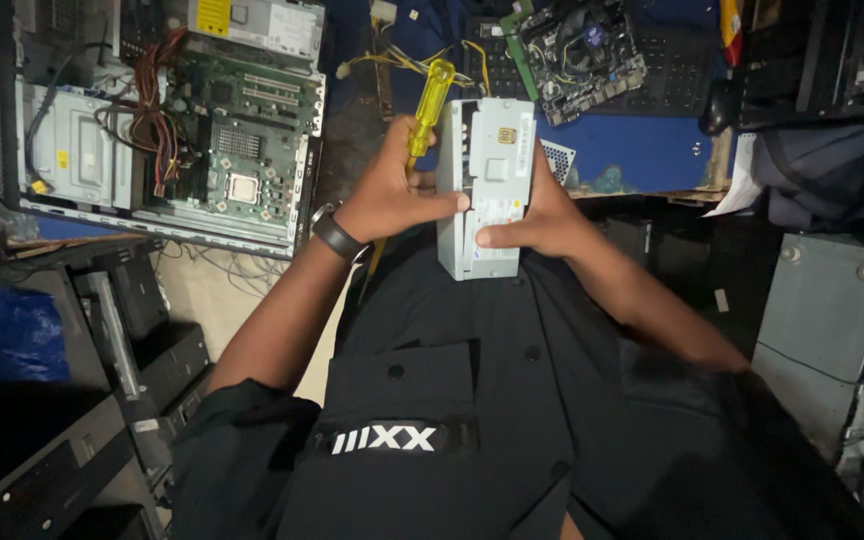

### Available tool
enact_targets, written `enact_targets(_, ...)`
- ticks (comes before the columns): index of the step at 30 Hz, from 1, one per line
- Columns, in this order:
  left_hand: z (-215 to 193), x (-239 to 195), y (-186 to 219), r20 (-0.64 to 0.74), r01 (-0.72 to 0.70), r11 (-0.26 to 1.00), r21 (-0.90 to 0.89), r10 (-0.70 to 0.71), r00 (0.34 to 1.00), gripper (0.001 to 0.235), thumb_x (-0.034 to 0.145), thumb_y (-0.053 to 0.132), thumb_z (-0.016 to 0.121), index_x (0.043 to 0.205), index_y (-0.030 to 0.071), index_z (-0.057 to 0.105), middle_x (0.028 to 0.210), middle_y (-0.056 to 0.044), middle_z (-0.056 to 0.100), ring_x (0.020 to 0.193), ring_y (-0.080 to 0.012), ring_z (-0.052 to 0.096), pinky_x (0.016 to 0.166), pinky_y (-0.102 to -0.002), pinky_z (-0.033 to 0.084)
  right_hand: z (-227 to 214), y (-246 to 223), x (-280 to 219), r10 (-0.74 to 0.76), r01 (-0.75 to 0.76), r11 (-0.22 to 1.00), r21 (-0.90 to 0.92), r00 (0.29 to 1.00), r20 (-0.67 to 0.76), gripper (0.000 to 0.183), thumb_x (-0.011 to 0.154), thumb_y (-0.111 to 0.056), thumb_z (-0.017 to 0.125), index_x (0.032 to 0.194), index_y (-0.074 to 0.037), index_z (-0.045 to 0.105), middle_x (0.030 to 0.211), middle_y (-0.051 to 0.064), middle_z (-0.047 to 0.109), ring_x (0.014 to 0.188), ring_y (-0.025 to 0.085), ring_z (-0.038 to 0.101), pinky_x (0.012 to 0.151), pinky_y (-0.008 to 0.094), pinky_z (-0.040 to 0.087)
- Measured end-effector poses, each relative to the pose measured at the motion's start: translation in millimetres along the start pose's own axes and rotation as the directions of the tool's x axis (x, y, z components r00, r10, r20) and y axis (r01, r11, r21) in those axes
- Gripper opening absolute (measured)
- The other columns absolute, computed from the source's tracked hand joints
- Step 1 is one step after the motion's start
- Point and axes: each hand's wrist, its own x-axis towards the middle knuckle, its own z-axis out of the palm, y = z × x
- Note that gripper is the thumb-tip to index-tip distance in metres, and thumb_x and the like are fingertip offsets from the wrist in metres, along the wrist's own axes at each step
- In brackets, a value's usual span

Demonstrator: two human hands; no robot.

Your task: The person uses a yellow screwdriver to remove and reinsert screws on a white computer power supply unit. They repeatedly turn the unit over and adjust its position on the workbench while working on the screws.

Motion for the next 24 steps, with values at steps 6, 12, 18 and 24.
enact_targets(6,2.8,4.6,3.0,0.052,0.024,0.997,-0.074,-0.021,0.998,0.086,0.080,0.017,0.091,0.137,0.007,0.028,0.132,-0.008,0.042,0.122,-0.0192,0.060,0.095,-0.034,0.061,-9.6,3.8,-3.0,-0.019,0.021,0.998,-0.057,0.999,0.039,0.128,0.070,-0.015,0.094,0.164,0.002,0.009,0.158,0.016,0.040,0.150,0.027,0.039,0.125,0.044,0.036)
enact_targets(12,9.9,4.0,9.3,0.029,0.021,1.000,0.019,-0.021,0.999,0.084,0.080,0.016,0.092,0.135,0.008,0.030,0.130,-0.009,0.044,0.121,-0.0172,0.057,0.094,-0.032,0.058,-13.6,4.7,-5.9,-0.021,0.025,0.998,-0.057,0.997,0.068,0.126,0.071,-0.013,0.095,0.163,0.002,0.011,0.155,0.016,0.042,0.148,0.026,0.041,0.123,0.044,0.039)
enact_targets(18,18.8,3.4,8.1,0.012,-0.001,1.000,-0.024,0.001,1.000,0.070,0.084,0.013,0.090,0.126,0.008,0.035,0.123,-0.007,0.043,0.119,-0.0141,0.054,0.096,-0.033,0.061,-10.7,4.2,-12.8,0.001,-0.001,1.000,-0.011,1.000,0.017,0.121,0.073,-0.007,0.090,0.163,0.000,0.009,0.155,0.015,0.041,0.147,0.026,0.042,0.122,0.045,0.040)
enact_targets(24,25.5,5.3,7.3,-0.035,-0.022,0.999,-0.030,0.021,0.999,0.066,0.086,0.015,0.090,0.123,0.007,0.036,0.119,-0.005,0.044,0.114,-0.0108,0.053,0.092,-0.032,0.061,3.0,-14.2,-14.8,0.148,-0.136,0.965,0.226,0.988,-0.034,0.114,0.072,-0.001,0.085,0.160,0.000,0.013,0.144,0.014,0.048,0.136,0.024,0.051,0.113,0.043,0.049)
